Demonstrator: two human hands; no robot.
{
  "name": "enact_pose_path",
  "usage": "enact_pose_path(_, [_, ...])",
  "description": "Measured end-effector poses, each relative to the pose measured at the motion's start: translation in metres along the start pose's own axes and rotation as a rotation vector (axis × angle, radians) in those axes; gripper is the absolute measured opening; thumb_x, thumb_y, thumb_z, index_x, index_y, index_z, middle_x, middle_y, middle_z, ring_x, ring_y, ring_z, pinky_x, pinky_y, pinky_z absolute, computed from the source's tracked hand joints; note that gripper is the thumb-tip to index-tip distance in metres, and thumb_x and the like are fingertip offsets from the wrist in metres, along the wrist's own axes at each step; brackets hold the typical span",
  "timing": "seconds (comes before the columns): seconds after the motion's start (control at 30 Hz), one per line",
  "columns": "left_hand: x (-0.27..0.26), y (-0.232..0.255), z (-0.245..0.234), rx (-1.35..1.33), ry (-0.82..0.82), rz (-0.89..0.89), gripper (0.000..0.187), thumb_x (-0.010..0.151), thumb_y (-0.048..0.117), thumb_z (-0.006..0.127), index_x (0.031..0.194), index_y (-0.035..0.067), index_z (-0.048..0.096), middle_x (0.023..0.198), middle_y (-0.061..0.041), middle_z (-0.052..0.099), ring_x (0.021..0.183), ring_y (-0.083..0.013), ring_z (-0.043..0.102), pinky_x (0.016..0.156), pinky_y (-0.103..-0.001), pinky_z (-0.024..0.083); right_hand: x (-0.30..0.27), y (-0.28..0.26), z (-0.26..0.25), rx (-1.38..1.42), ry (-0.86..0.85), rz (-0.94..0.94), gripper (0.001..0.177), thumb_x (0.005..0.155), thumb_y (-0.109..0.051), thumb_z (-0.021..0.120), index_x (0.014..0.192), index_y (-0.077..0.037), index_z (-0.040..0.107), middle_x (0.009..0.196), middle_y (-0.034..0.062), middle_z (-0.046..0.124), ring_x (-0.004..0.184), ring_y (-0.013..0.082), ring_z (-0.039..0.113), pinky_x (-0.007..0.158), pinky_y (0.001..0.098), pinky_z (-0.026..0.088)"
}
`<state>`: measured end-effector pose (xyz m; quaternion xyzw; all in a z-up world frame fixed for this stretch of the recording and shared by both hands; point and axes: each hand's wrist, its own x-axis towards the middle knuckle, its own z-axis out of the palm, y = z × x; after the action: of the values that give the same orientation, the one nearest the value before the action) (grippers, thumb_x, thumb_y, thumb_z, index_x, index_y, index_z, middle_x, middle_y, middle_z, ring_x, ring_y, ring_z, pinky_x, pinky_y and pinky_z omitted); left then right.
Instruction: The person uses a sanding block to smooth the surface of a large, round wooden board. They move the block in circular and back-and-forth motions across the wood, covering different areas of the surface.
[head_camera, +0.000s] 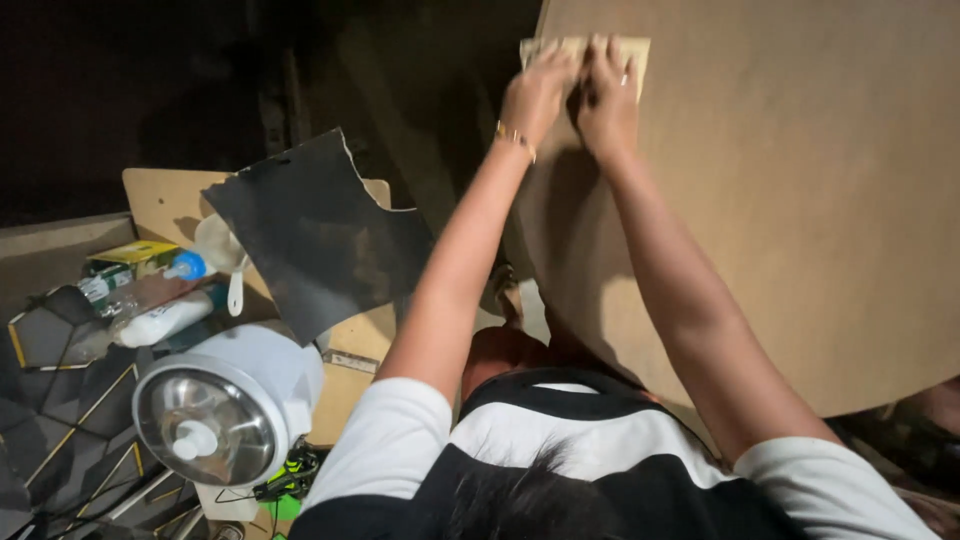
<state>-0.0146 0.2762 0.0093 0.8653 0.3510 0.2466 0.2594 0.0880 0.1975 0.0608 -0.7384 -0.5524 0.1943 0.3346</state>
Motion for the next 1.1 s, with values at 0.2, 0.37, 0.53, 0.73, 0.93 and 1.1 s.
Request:
enact_pose_path(0.2, [0.054,-0.001,0.006,-0.003,0.060,-0.057,0.009,0.074,0.015,0.048,0.077,0.018,0.055,0.074,-0.010,0.059,0.064,-0.0362,0.054,0.049,-0.045,0.042,0.051,0.018,-0.007,-0.036,0.131,-0.031,0.021,0.060,0.006,0.040,0.076,-0.004,0.048,0.083,0.0172,0.051,0.087,0.0343,0.042,0.065,0.0432,0.038])
enact_pose_path(0.37, [-0.009,0.009,0.018,0.084,0.022,0.150,0.021,0.078,0.007,0.045,0.093,0.010,0.059,0.105,-0.008,0.056,0.102,-0.0260,0.049,0.088,-0.037,0.037,-0.011,-0.015,-0.025,-0.015,-0.002,-0.051,0.039,0.072,0.005,0.038,0.111,0.000,0.037,0.113,0.0215,0.043,0.108,0.0376,0.030,0.081,0.0481,0.023])
enact_pose_path(0.53, [-0.133,0.057,0.011,-0.011,0.062,0.236,0.027,0.082,-0.002,0.044,0.105,0.003,0.057,0.111,-0.013,0.055,0.111,-0.0294,0.046,0.099,-0.038,0.033,-0.129,-0.025,-0.026,-0.009,-0.056,-0.087,0.051,0.079,0.002,0.040,0.128,0.007,0.026,0.121,0.0285,0.046,0.123,0.0398,0.025,0.102,0.0457,0.010])
enact_pose_path(0.73, [-0.277,0.137,-0.017,0.068,0.175,0.292,0.031,0.087,-0.002,0.032,0.103,0.000,0.058,0.109,-0.013,0.057,0.107,-0.0291,0.051,0.095,-0.041,0.038,-0.285,-0.044,-0.013,-0.096,-0.118,0.006,0.055,0.073,0.001,0.039,0.128,0.002,0.030,0.127,0.0176,0.043,0.124,0.0333,0.029,0.102,0.0466,0.015])
enact_pose_path(0.93, [-0.285,0.131,-0.011,0.158,0.145,0.307,0.032,0.083,0.008,0.045,0.114,0.007,0.050,0.116,-0.010,0.052,0.107,-0.0257,0.051,0.092,-0.034,0.041,-0.306,-0.036,0.000,-0.276,0.146,-0.040,0.033,0.081,-0.006,0.053,0.114,-0.002,0.052,0.115,0.0100,0.055,0.110,0.0289,0.048,0.090,0.0499,0.034])
enact_pose_path(1.1, [-0.217,0.103,-0.006,0.110,0.149,0.266,0.023,0.088,0.013,0.044,0.106,0.004,0.056,0.111,-0.013,0.055,0.106,-0.0273,0.051,0.091,-0.034,0.041,-0.233,-0.033,-0.009,-0.195,0.077,0.006,0.018,0.083,-0.005,0.053,0.099,-0.003,0.058,0.115,0.0115,0.055,0.112,0.0323,0.045,0.092,0.0540,0.028])
